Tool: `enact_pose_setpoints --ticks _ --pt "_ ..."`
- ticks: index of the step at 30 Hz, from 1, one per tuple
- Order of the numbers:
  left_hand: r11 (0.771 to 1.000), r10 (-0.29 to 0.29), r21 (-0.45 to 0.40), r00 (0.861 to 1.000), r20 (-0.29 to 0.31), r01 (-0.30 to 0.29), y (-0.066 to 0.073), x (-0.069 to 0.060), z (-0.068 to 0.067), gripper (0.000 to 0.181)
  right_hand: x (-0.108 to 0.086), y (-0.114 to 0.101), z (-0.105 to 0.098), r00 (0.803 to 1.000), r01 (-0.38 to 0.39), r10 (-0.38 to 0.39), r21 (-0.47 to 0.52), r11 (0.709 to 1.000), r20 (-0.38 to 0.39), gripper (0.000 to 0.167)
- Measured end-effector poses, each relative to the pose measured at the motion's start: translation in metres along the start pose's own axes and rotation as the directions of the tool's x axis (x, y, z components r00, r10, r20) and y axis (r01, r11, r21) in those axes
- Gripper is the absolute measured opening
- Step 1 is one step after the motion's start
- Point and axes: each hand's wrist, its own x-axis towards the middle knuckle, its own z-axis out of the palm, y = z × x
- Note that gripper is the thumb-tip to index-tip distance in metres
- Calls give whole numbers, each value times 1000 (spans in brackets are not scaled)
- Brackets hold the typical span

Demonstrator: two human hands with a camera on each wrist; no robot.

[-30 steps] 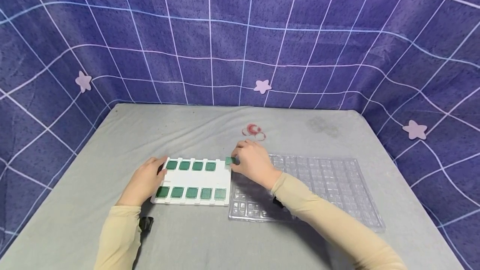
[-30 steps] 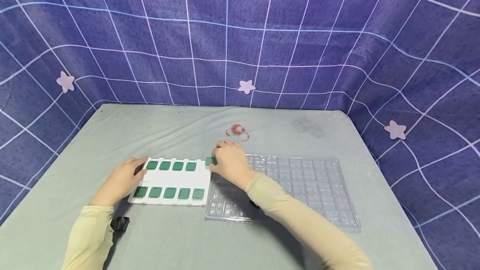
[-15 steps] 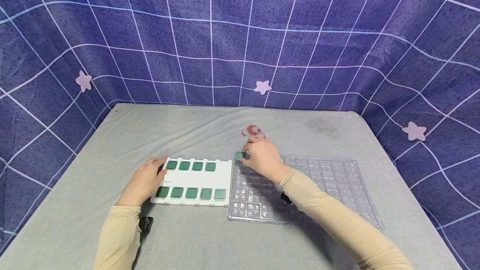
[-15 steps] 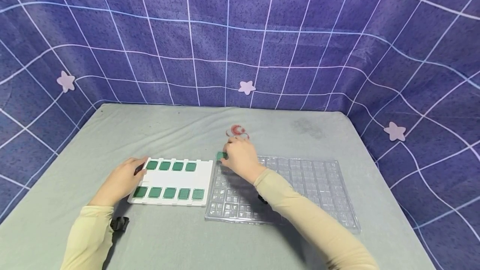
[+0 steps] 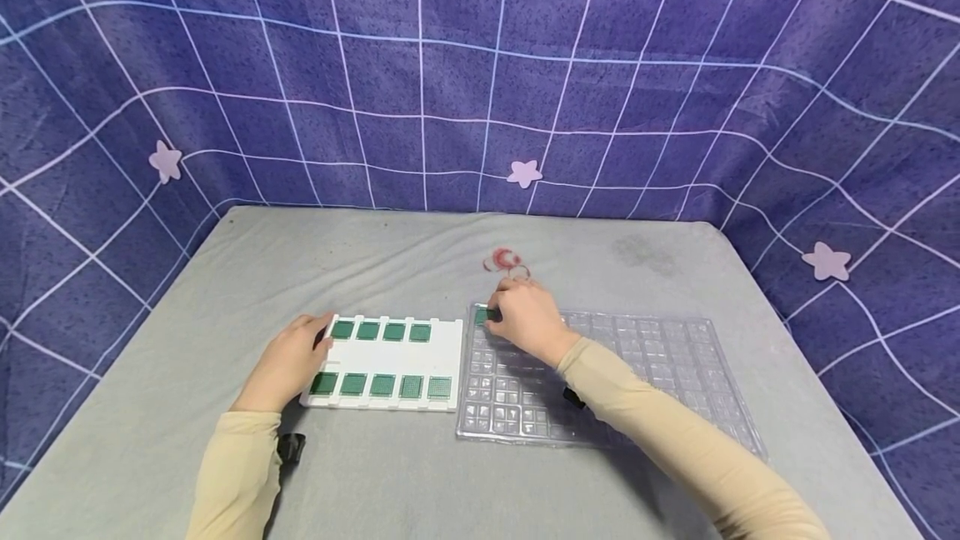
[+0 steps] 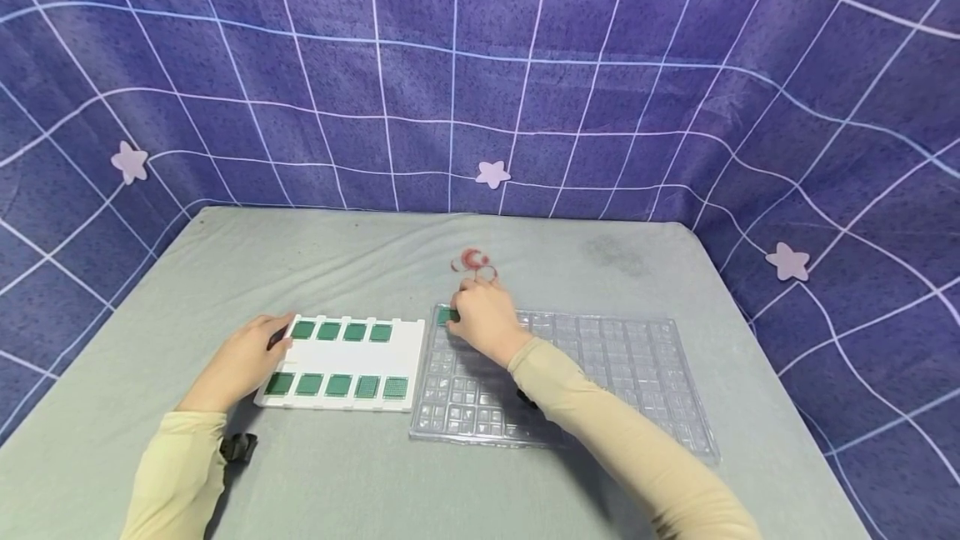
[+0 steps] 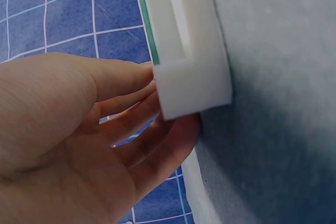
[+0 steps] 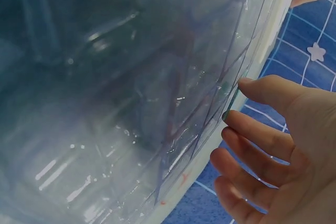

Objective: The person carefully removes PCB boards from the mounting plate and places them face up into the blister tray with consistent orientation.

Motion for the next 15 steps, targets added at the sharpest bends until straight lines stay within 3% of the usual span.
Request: enact_pose_setpoints --ticks 15 --pt "1000 -7 -8 1000 4 7 0 -1 1 46 -2 0 2 998 -49 48 52 997 33 30"
